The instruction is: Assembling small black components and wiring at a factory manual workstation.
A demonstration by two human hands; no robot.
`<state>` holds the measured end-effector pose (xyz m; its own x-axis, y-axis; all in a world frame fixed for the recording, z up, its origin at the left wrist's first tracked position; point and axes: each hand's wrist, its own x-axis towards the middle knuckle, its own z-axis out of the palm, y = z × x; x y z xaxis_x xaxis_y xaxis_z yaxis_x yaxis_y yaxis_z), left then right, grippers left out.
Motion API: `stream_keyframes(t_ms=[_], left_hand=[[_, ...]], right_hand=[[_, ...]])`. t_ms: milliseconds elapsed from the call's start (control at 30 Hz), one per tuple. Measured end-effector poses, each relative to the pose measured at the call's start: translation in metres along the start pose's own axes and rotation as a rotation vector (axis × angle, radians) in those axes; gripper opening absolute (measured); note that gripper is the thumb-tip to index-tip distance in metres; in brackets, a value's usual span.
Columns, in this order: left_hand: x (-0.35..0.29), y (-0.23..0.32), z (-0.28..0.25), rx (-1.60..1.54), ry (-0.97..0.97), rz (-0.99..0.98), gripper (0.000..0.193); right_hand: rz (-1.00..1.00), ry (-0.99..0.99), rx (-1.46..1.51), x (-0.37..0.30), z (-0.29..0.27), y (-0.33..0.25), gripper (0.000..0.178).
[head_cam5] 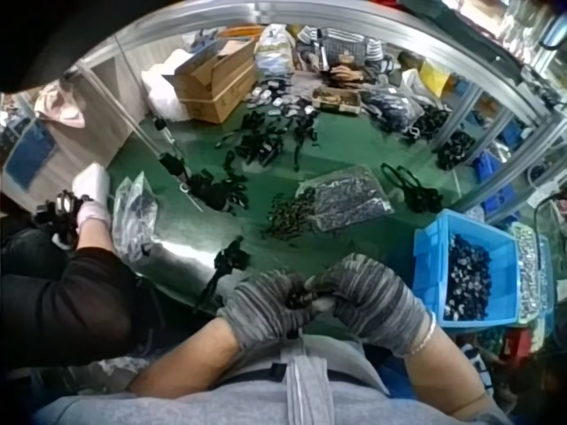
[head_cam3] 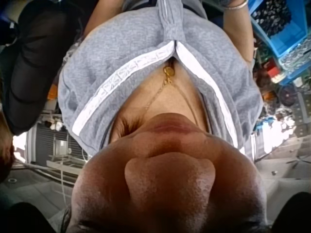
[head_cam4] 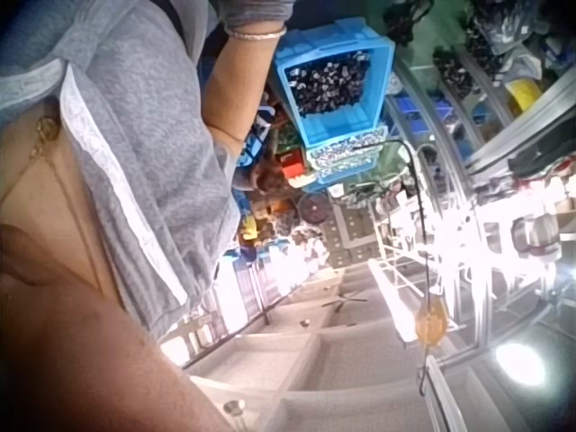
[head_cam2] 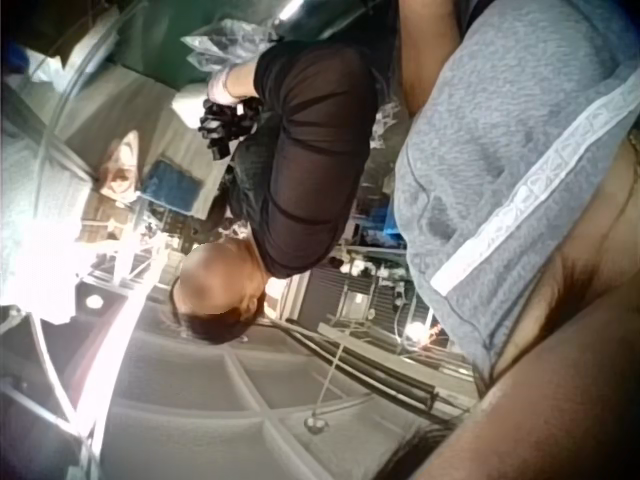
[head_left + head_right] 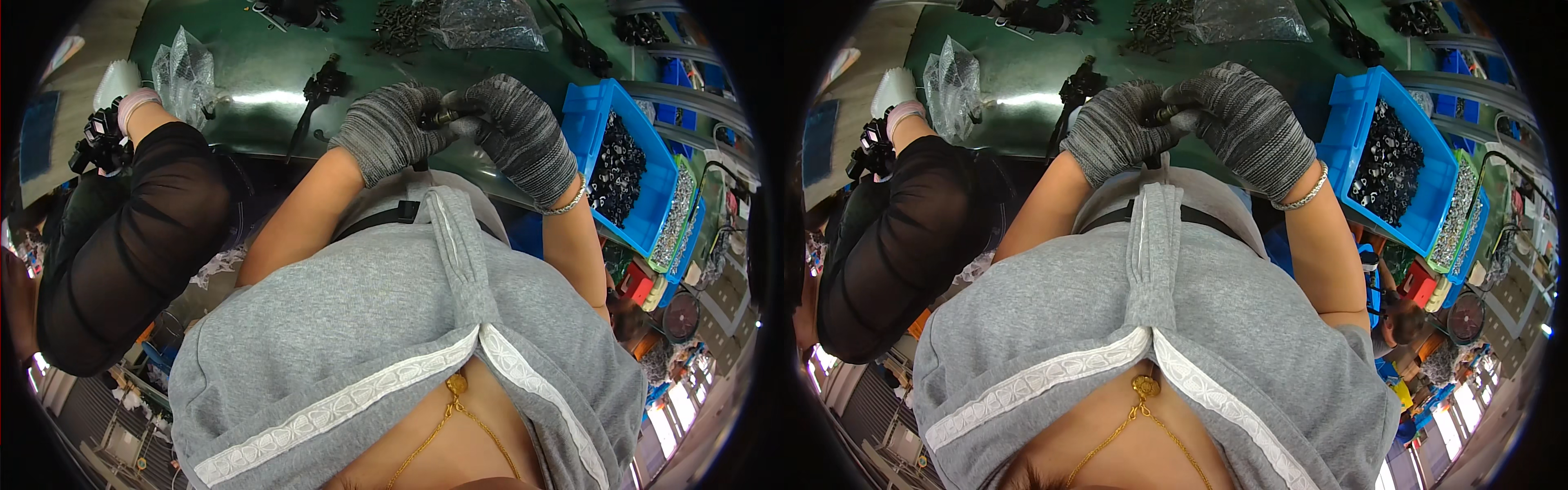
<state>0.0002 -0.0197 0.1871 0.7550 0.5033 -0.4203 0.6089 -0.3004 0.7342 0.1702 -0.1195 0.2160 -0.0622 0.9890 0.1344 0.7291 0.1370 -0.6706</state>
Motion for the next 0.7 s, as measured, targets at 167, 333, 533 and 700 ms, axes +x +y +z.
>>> stream_keyframes(t_ms=[167, 333, 533, 700], left_hand=[[0.002, -0.003, 0.002, 0.072, -0.010, 0.041, 0.049], [0.003, -0.009, 0.009, 0.074, 0.086, 0.098, 0.044], [0.003, 0.004, 0.000, 0.098, -0.096, 0.017, 0.043], [-0.001, 0.000, -0.001, -0.105, -0.102, -0.039, 0.047]], right_hand=[[0.069, -0.077, -0.055, 0.003, 0.000, -0.004, 0.027], [0.234, -0.160, -0.119, 0.011, 0.000, -0.016, 0.037], [0.505, -0.369, -0.022, 0.014, 0.001, -0.011, 0.050], [0.259, 0.242, 0.562, 0.001, 0.022, -0.009, 0.040]])
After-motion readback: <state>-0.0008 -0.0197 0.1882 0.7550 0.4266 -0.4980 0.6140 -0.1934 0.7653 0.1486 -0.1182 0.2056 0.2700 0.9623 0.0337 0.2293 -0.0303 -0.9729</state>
